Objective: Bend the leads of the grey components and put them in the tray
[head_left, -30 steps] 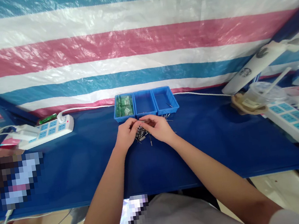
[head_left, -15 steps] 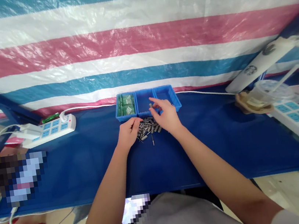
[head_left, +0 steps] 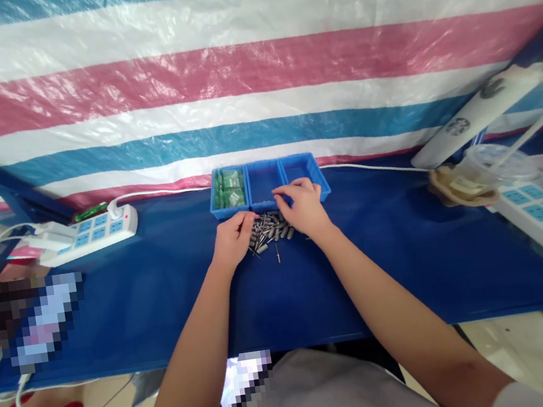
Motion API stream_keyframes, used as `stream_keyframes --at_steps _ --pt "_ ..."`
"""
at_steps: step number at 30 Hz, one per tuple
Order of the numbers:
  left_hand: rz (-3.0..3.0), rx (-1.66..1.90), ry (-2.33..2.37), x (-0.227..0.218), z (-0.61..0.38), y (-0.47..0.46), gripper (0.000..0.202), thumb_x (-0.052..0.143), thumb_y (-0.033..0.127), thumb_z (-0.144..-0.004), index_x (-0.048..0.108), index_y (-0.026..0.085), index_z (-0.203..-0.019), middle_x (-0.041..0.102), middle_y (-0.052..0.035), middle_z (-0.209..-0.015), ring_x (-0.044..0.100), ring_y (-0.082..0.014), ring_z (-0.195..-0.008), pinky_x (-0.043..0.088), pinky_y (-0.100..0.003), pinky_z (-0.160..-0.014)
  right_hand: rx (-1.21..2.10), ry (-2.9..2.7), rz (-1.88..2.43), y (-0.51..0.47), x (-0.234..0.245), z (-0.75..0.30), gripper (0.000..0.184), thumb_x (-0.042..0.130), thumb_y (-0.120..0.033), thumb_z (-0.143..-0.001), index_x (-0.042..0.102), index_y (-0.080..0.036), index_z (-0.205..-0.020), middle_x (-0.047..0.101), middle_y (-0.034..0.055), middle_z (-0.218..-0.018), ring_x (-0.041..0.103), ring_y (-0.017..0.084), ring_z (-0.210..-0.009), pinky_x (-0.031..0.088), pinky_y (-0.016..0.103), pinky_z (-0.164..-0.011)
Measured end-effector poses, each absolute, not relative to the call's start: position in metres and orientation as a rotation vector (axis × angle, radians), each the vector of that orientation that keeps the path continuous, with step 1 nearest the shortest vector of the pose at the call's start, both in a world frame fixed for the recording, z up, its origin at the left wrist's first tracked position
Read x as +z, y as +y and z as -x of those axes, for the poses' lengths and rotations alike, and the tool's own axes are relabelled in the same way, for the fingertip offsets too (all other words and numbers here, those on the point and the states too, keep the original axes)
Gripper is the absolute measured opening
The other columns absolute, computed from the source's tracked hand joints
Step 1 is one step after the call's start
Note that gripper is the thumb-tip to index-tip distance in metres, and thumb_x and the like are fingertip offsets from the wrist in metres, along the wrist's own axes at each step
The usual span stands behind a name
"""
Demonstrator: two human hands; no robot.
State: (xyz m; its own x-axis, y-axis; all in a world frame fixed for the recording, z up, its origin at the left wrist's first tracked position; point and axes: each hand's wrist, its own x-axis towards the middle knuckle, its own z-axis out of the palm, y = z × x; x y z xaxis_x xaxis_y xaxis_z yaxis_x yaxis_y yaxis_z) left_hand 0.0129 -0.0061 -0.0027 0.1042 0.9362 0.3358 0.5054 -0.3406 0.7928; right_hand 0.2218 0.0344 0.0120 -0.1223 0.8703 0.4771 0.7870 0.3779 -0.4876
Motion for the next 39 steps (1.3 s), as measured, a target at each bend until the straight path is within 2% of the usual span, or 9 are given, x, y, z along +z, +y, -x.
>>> stream_keyframes --at_steps 6,13,19,25,32,39 --pt "-1.898 1.161 1.429 -0.003 -0.013 -0.006 0.041 0.047 0.046 -0.103 0.077 0.019 -0.102 0.062 0.0025 -0.061 0.058 -0.0115 -0.056 0.046 -0.023 -0.062 0.15 -2.073 1.452 0.031 0.016 -0.219 0.028 0.048 -0.031 -0.102 0.075 -0.024 -0.098 0.077 0.01 -0.1 0.052 0.032 -0.12 0.027 0.052 -0.1" --pt "-1.896 1.17 1.431 -0.003 -0.013 -0.006 0.042 0.046 0.047 -0.103 0.077 0.019 -0.103 0.062 0.0021 -0.062 0.057 -0.0118 -0.056 0.046 -0.024 -0.062 0.137 -2.134 1.512 0.028 0.021 -0.216 0.037 0.037 -0.032 -0.107 0.07 -0.024 -0.121 0.078 0.0111 -0.106 0.047 0.033 -0.127 0.022 0.055 -0.104" --pt "-1.89 1.176 1.436 -0.003 -0.013 -0.006 0.042 0.046 0.047 -0.103 0.077 0.019 -0.102 0.063 0.0015 -0.063 0.058 -0.0126 -0.058 0.047 -0.024 -0.063 0.142 -2.155 1.533 0.027 0.021 -0.215 0.038 0.035 -0.032 -0.107 0.07 -0.023 -0.119 0.079 0.0102 -0.104 0.044 0.033 -0.129 0.021 0.054 -0.105" --pt "-1.89 1.174 1.435 -0.003 -0.013 -0.006 0.041 0.046 0.047 -0.103 0.077 0.019 -0.102 0.063 0.0016 -0.062 0.058 -0.0125 -0.057 0.047 -0.024 -0.063 0.138 -2.142 1.533 0.028 0.02 -0.215 0.037 0.037 -0.032 -0.107 0.072 -0.023 -0.113 0.079 0.0097 -0.105 0.044 0.033 -0.127 0.023 0.053 -0.104" --pt "-1.891 1.162 1.443 -0.002 -0.013 -0.007 0.043 0.045 0.049 -0.103 0.077 0.019 -0.102 0.061 0.0019 -0.061 0.057 -0.0125 -0.057 0.047 -0.023 -0.063 0.174 -2.108 1.454 0.029 0.016 -0.219 0.035 0.042 -0.035 -0.105 0.073 -0.022 -0.118 0.078 0.011 -0.111 0.046 0.034 -0.125 0.032 0.051 -0.1" --pt "-1.882 1.16 1.438 -0.002 -0.014 -0.007 0.044 0.046 0.05 -0.102 0.076 0.019 -0.101 0.064 0.0014 -0.064 0.058 -0.0127 -0.058 0.047 -0.023 -0.062 0.198 -2.124 1.361 0.029 0.014 -0.226 0.033 0.048 -0.037 -0.103 0.074 -0.022 -0.116 0.078 0.009 -0.112 0.045 0.033 -0.123 0.035 0.05 -0.101"
